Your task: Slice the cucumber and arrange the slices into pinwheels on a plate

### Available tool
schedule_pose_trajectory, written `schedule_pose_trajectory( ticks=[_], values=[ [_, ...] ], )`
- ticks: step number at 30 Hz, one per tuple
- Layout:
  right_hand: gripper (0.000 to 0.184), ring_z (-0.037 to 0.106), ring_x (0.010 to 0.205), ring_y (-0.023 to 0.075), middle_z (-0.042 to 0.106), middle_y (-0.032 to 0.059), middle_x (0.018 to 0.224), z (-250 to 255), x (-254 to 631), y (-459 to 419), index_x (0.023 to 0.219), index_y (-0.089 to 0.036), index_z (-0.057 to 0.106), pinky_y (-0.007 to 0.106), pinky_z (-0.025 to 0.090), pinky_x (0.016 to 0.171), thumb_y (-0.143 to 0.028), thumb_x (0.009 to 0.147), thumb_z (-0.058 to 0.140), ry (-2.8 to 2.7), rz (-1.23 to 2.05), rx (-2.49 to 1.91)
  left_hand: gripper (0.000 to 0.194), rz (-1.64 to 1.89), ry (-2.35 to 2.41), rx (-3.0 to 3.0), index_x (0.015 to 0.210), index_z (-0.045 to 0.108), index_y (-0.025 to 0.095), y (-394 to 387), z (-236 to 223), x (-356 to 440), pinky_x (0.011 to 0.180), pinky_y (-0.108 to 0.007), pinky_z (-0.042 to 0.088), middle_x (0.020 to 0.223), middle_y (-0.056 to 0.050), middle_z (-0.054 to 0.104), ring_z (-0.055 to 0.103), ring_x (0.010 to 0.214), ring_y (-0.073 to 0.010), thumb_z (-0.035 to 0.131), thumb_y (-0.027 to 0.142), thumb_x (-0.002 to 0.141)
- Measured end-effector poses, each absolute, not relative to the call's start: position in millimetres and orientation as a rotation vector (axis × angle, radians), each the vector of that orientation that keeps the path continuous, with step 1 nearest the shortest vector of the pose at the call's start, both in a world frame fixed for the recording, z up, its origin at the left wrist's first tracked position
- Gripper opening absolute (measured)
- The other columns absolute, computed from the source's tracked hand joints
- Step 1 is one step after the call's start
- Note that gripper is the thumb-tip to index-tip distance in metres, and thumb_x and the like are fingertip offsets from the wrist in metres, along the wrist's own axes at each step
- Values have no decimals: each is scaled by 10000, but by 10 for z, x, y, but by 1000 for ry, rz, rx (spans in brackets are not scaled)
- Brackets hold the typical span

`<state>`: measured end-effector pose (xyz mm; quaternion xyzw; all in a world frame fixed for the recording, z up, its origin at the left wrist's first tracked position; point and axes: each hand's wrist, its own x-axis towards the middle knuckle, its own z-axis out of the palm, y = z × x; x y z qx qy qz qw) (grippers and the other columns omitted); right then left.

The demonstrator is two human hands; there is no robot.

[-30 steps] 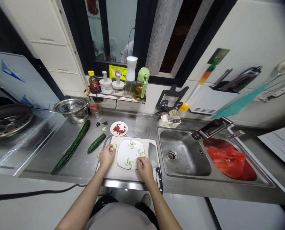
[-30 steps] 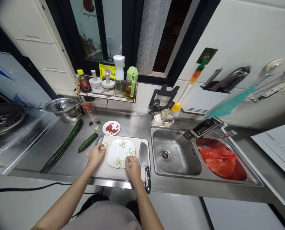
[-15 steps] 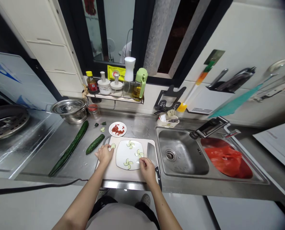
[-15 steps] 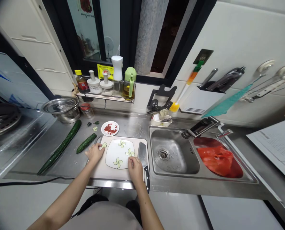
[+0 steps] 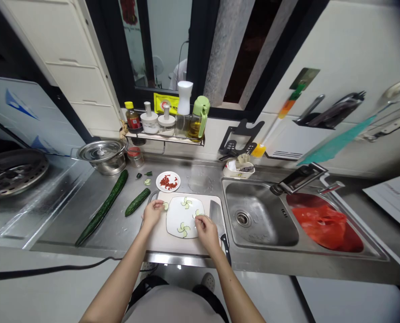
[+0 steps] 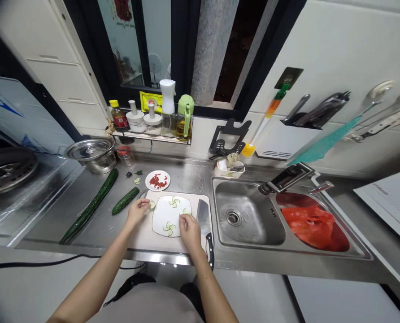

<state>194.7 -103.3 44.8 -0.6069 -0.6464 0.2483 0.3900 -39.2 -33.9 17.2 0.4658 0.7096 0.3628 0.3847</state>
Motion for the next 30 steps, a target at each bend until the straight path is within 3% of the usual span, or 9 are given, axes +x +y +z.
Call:
schedule_pose_trajectory(
  ticks=[5,13,21,25,30],
  values=[
    [219,563,665,155,678,50,832,708,1741,-856,907,-186,681,266,450,645,-294,866,495,-1665,683,-1441,434,1140,1369,964,882,627,162,-437,465,-313,724,-286,470,691,-3,641,623,692,-147,759,425,562],
    [199,540,654,132,675,39,863,1006,1515,-714,941,-190,681,261,455,660,-290,856,531,-1685,708,-1327,445,1125,1245,1045,952,606,169,-590,883,-207,691,-257,445,690,17,618,603,670,-123,761,396,601],
    [141,553,694,138,659,27,824,984,1463,-665,875,-198,678,253,440,654,-259,833,558,-1737,743,-1318,421,1074,1207,1109,977,577,179,-624,957,-135,698,-255,429,674,24,624,589,664,-121,740,359,634],
    [135,558,709,145,640,20,789,975,1479,-677,826,-201,668,254,441,661,-260,853,550,-1771,720,-1317,434,1080,1227,1140,969,590,178,-624,946,-111,705,-261,425,699,11,627,587,685,-129,741,393,624],
    [181,575,873,184,623,57,884,1035,1534,-708,920,-211,692,298,463,781,-286,906,528,-1805,538,-1246,415,1079,1307,1072,895,612,181,-629,947,-112,648,-243,392,657,12,601,549,654,-127,700,513,661]
  ],
)
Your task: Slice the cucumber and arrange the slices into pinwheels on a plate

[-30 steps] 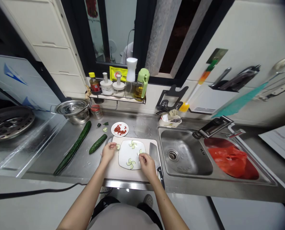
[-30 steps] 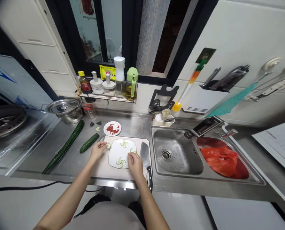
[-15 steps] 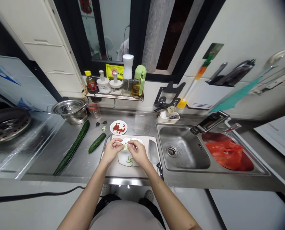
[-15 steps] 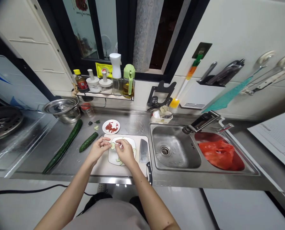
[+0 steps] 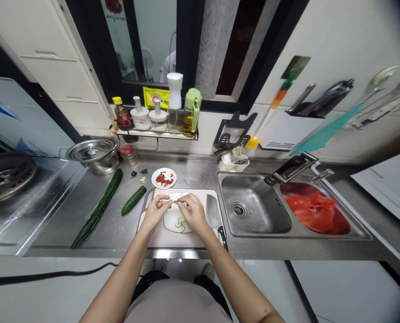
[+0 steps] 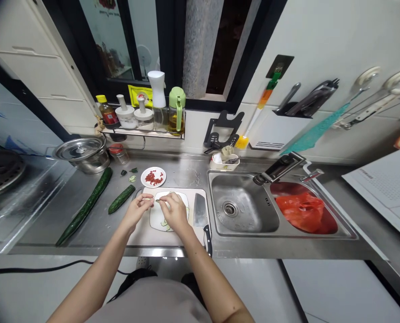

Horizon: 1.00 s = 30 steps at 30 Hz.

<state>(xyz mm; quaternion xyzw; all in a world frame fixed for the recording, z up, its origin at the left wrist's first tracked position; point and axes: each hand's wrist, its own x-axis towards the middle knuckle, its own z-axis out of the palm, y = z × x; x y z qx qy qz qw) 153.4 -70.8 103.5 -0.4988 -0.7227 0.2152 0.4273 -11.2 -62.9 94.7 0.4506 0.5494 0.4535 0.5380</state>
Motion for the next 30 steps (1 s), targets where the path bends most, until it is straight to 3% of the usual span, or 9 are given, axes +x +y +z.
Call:
schedule_pose_trajectory(
  ticks=[3,6,9,13,17,22,26,30],
  values=[
    [205,566,909,195,602,70,932,1063,1564,-720,995,-232,704,319,467,807,-291,921,522,-1851,429,-1214,447,952,1297,1029,737,615,178,-656,959,-102,567,-239,344,615,-16,600,501,582,-118,600,624,723],
    [211,560,903,192,593,70,956,1060,1588,-722,1032,-254,706,321,471,798,-273,921,528,-1915,379,-1179,519,843,1227,956,722,633,167,-683,969,-83,494,-234,268,631,-29,603,458,531,-99,533,676,747],
    [205,555,903,190,594,69,966,1050,1606,-714,1031,-262,707,315,468,780,-266,921,534,-1963,356,-1142,467,838,1147,862,779,642,161,-686,976,-74,468,-220,225,651,-11,590,437,512,-79,582,622,737],
    [204,546,894,191,600,67,942,1054,1621,-706,1003,-254,709,318,464,787,-293,933,522,-1995,334,-1139,332,862,1096,824,738,629,163,-649,977,-92,468,-208,225,627,21,546,419,513,-64,695,482,679],
    [223,540,904,199,601,70,927,1047,1627,-706,987,-235,706,327,459,803,-310,940,501,-2041,311,-1144,293,864,1141,908,709,635,167,-613,955,-129,479,-217,214,561,44,480,382,503,-67,706,448,665],
    [225,539,893,199,606,68,908,1020,1622,-702,973,-223,693,325,446,794,-289,939,480,-2088,359,-1139,255,922,1168,979,670,661,176,-606,937,-143,523,-225,295,577,37,532,426,532,-79,737,415,623],
    [205,532,852,189,606,56,876,1012,1596,-682,915,-213,683,303,427,756,-275,929,488,-2107,385,-1157,249,999,1184,999,686,686,177,-594,911,-125,672,-248,420,692,2,644,554,674,-128,757,396,592],
    [159,525,836,174,608,39,851,1003,1563,-642,864,-213,671,274,408,730,-236,903,519,-2098,475,-1207,255,1033,1220,983,682,685,168,-560,826,-124,742,-273,454,707,-10,671,585,715,-148,768,381,569]
  ],
)
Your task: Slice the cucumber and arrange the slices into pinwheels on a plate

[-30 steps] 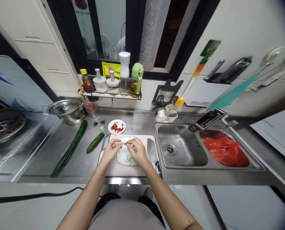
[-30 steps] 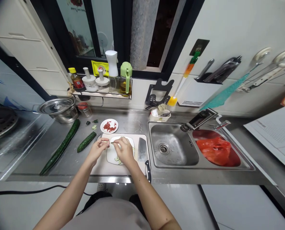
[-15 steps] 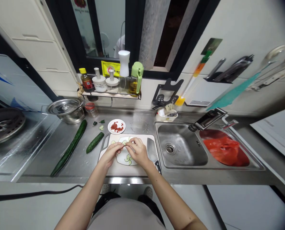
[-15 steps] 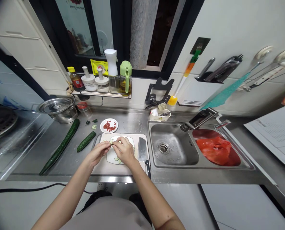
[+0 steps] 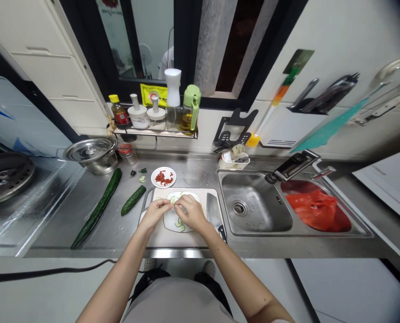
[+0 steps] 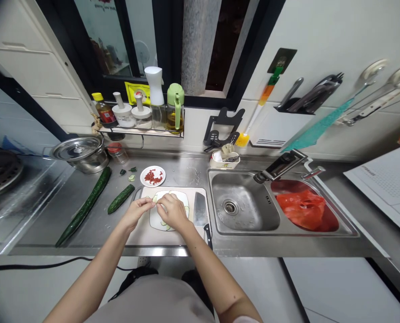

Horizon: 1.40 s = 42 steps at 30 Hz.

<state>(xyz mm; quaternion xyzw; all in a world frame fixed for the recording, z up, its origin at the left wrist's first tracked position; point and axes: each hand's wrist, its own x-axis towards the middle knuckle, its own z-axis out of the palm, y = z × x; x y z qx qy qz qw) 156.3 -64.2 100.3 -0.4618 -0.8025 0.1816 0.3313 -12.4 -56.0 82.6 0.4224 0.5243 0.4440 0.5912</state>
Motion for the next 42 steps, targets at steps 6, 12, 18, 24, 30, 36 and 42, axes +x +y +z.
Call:
schedule_pose_trajectory(
  ticks=[6,12,18,24,30,36,42],
  values=[
    [129,531,819,150,614,20,828,889,1516,-541,793,-190,660,247,397,740,-191,864,552,-2034,685,-1296,284,1055,1261,958,677,677,154,-508,630,-144,731,-264,462,702,-10,675,587,701,-138,789,382,549],
    [124,548,724,123,636,4,757,563,1479,-411,761,-170,678,214,385,680,-175,831,576,-1989,921,-1393,290,1025,1307,953,683,677,159,-461,280,-176,706,-258,456,686,-12,675,583,674,-133,778,390,539],
    [149,570,701,114,679,2,770,292,1430,-326,826,-174,717,193,359,624,-214,845,575,-2084,1076,-1556,342,880,1460,1037,683,665,154,-391,-69,-242,650,-256,442,662,-27,680,587,633,-142,754,446,528],
    [164,573,729,120,696,16,830,243,1362,-280,871,-185,714,200,332,605,-231,864,557,-2198,1058,-1669,266,593,1746,1302,781,700,198,-349,-153,-301,652,-253,420,686,-1,695,620,702,-163,674,436,665],
    [185,580,853,153,685,43,934,204,1300,-247,912,-200,696,230,336,650,-238,899,516,-2343,903,-1757,211,371,1921,1477,818,695,230,-327,-33,-241,750,-304,379,745,8,706,629,755,-180,626,414,741],
    [182,534,1000,184,631,68,1060,82,1257,-299,1021,-199,634,251,367,729,-263,928,492,-2369,724,-1774,211,277,1994,1627,848,670,248,-348,59,-183,832,-361,329,786,-12,705,629,864,-226,584,431,790],
    [212,519,1007,189,606,66,1093,32,1241,-369,1055,-214,608,265,392,745,-274,958,430,-2384,657,-1760,214,277,1993,1671,957,617,248,-355,61,-181,870,-380,313,807,-8,690,626,912,-235,584,404,814]
  ],
)
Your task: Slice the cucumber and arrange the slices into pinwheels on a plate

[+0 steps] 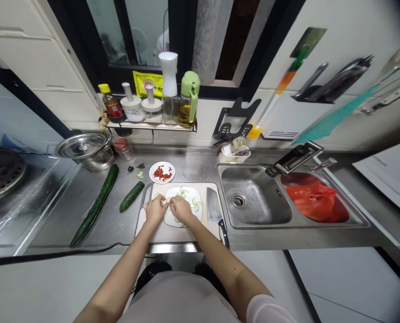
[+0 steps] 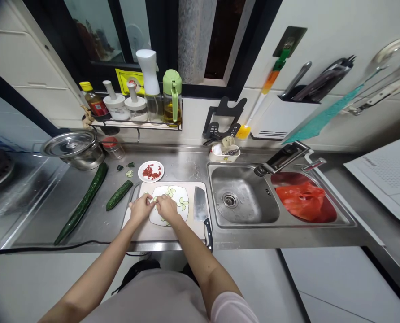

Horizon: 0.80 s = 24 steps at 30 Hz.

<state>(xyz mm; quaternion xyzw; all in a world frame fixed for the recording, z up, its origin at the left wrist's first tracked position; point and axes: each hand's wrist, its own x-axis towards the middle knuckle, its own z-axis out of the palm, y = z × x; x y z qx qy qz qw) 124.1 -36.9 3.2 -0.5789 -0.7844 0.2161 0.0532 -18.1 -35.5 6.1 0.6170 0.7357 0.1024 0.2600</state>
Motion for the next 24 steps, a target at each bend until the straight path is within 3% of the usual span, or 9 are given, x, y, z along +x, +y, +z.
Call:
schedule_pose_trajectory(
  ticks=[24],
  values=[
    [269,514,1043,212,596,87,1087,36,1180,-463,1085,-205,607,282,420,777,-278,989,367,-2393,589,-1847,192,279,1962,1651,955,641,258,-333,43,-182,866,-368,294,791,5,686,623,885,-219,595,371,806]
  ],
)
